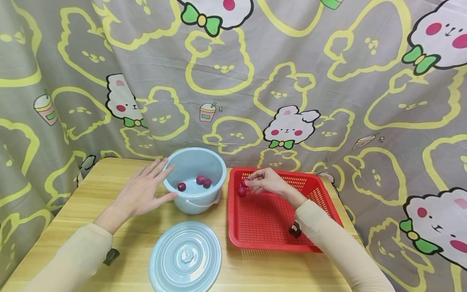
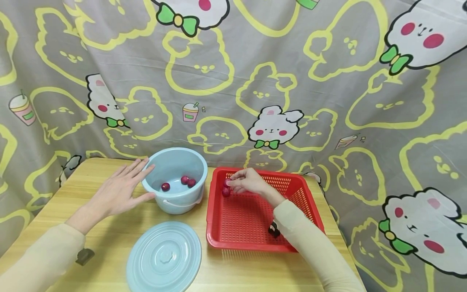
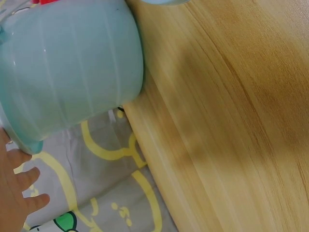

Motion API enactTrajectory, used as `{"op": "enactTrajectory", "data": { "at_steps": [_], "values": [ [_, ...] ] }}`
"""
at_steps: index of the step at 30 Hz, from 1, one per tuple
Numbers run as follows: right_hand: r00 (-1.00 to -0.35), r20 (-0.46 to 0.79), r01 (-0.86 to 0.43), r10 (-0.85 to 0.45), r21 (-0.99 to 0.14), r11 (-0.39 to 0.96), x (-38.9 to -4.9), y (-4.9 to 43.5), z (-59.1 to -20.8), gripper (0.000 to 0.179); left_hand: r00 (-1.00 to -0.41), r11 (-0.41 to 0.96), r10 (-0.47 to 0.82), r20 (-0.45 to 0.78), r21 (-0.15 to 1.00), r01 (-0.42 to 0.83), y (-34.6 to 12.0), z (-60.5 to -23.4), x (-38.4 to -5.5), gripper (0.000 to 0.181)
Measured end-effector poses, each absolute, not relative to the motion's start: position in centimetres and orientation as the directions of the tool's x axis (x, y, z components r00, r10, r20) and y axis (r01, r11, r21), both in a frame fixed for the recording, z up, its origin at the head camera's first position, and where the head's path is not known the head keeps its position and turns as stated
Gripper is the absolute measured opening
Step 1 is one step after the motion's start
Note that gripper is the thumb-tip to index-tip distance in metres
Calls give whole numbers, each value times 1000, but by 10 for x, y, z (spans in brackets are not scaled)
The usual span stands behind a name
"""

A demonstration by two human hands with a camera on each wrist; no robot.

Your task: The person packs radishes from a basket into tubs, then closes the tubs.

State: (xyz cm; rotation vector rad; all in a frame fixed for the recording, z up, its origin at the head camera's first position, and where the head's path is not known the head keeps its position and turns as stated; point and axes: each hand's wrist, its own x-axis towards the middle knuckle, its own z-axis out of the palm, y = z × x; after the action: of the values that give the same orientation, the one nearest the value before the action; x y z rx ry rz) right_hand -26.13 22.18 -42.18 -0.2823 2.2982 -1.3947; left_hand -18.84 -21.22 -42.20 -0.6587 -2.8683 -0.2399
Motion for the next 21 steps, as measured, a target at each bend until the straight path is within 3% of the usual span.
{"op": "enactTrajectory", "data": {
  "at_steps": [21],
  "values": [
    [-897,-184,-5,-403,-906,424,-266,208,-389,34,-884,888,417,213,112,446,-213,-422,-189,96]
  ]
}}
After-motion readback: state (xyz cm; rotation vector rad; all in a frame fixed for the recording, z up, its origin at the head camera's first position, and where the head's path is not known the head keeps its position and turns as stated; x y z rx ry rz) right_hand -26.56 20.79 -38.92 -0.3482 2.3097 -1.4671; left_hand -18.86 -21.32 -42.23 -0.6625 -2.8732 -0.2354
